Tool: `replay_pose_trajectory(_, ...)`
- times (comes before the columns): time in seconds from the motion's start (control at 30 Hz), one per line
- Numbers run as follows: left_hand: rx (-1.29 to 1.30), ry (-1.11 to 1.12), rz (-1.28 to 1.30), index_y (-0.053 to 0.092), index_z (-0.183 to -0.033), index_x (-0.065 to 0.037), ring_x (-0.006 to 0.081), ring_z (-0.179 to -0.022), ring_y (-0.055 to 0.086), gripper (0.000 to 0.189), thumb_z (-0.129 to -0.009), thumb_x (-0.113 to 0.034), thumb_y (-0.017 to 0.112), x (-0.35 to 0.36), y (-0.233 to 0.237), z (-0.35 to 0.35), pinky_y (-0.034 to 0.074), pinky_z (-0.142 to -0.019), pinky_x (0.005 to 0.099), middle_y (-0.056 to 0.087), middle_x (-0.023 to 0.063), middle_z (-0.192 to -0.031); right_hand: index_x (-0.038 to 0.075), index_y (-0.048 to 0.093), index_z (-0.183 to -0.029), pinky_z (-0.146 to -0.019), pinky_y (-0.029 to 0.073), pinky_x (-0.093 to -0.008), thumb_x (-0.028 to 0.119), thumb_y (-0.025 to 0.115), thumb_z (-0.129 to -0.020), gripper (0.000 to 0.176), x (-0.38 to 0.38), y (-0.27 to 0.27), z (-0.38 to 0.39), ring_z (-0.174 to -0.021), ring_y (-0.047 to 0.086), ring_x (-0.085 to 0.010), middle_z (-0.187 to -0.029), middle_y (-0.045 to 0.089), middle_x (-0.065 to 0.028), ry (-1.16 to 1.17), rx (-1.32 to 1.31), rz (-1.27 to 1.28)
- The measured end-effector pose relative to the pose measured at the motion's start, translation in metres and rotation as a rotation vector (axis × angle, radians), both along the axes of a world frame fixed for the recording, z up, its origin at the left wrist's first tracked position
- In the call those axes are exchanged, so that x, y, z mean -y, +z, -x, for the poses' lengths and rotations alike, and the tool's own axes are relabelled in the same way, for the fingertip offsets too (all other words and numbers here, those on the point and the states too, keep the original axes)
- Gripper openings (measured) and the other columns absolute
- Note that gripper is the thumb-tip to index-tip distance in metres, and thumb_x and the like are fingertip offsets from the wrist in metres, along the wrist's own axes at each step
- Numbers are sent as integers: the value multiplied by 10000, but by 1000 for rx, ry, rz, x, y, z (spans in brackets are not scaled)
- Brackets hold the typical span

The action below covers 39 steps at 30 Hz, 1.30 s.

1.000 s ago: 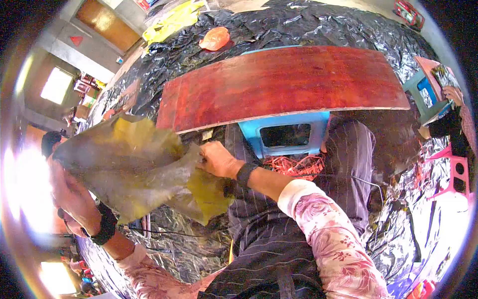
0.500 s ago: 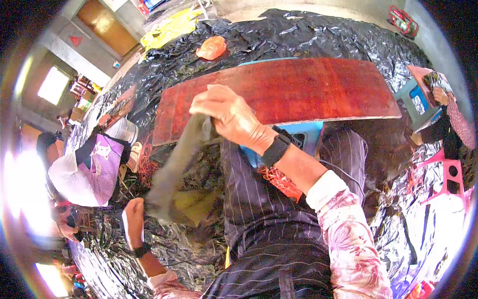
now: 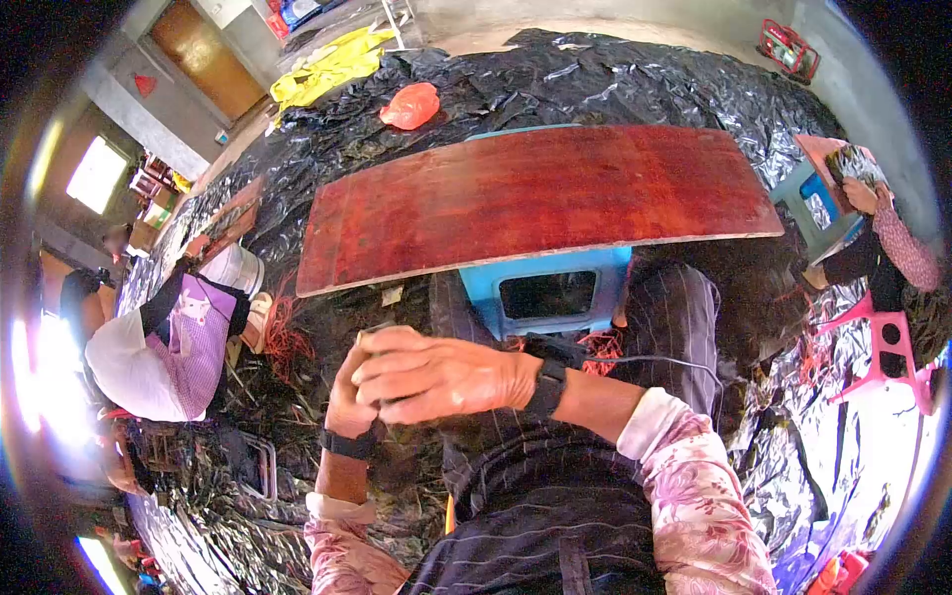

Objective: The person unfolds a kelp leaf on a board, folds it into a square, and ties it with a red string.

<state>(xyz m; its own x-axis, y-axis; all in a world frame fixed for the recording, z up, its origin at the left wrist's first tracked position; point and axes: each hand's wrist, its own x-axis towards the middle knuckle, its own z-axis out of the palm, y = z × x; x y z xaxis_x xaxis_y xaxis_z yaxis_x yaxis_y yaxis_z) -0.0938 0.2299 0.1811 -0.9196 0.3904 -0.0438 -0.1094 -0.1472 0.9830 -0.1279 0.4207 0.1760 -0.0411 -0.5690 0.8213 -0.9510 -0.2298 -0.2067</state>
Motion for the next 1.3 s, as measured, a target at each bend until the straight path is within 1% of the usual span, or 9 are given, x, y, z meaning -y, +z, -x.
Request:
replay_pose_trajectory(0.03, -122, -2, 252, 460, -1327, 58, 187, -1151, 553, 561, -1019, -409, 421, 12, -5, 0, 436, -997, 344, 569, 120, -1250, 115, 622, -1009, -1124, 295, -544, 102, 631, -768, 241, -9, -6, -2, -1263, 496, -316, -1322, 547, -98, -12, 120, -21)
replay_pose_trajectory(0.07, 244, -69, -397, 471, -1338, 14, 228, -1150, 574, 492, -937, -242, 594, 11, -16, 8, 445, -993, 367, 584, 127, -1250, 136, 629, -1027, -1127, 261, -576, 82, 635, -754, 278, -17, -10, -3, -1283, 476, -332, -1350, 529, -104, -56, 179, -18)
replay_pose_trajectory(0.13, 210, -89, -370, 514, -1293, -4, 204, -1127, 580, 405, -913, -113, 604, 9, -7, 5, 445, -978, 354, 601, 104, -1221, 147, 649, -1020, -1121, 254, -581, 39, 650, -736, 304, -29, -10, -6, -1302, 449, -365, -1372, 514, -122, -163, 260, -43)
replay_pose_trajectory(0.33, 188, -23, -152, 595, -1194, -21, 106, -1009, 594, 353, -861, -57, 707, 8, -29, 24, 463, -903, 279, 639, 25, -1132, 156, 685, -961, -1076, 317, -524, -23, 682, -673, 340, -30, -20, -13, -1273, 451, -402, -1368, 495, -176, -309, 456, 79)
replay_pose_trajectory(0.53, 64, 97, -61, 613, -1142, -24, 81, -959, 575, 249, -900, -51, 665, -15, -17, 29, 454, -886, 253, 641, 0, -1062, 88, 646, -1037, -1060, 354, -364, -112, 528, -827, 313, -31, -29, -23, -1280, 462, -298, -1357, 484, -168, -194, 856, 155)
replay_pose_trajectory(0.63, -67, 144, 9, 613, -1136, -22, 70, -944, 564, 221, -918, -44, 643, -21, -7, 34, 443, -873, 238, 640, -7, -1044, 13, 485, -1344, -1080, 340, -340, 84, 450, -996, 357, -27, -38, -26, -1314, 414, -178, -1407, 458, -107, -12, 1331, 443)
replay_pose_trajectory(0.77, -282, 103, 295, 642, -1067, -23, 33, -816, 528, 151, -922, -61, 649, -23, -2, 38, 437, -729, 205, 625, -39, -918, -18, 516, -1315, -959, 434, -291, 280, 514, -1014, 423, -36, -17, -12, -1090, 526, -114, -1214, 583, -39, 206, 1808, 490)
replay_pose_trajectory(1.03, -575, 173, 503, 659, -971, 15, 42, -704, 489, 135, -894, -91, 690, -47, 11, 42, 416, -623, 217, 592, -24, -768, -5, 672, -980, -617, 437, -223, 243, 583, -989, 263, -23, -20, 5, -754, 457, -17, -813, 558, 95, -165, 1356, 412)
replay_pose_trajectory(1.3, -471, 320, 447, 676, -881, 14, 46, -673, 455, 122, -875, -102, 715, -45, -1, 35, 384, -592, 217, 560, -39, -726, -4, 674, -1101, -763, 434, -218, 202, 550, -1004, 259, -29, -40, 5, -874, 497, -33, -950, 623, 35, -359, 1157, 513)
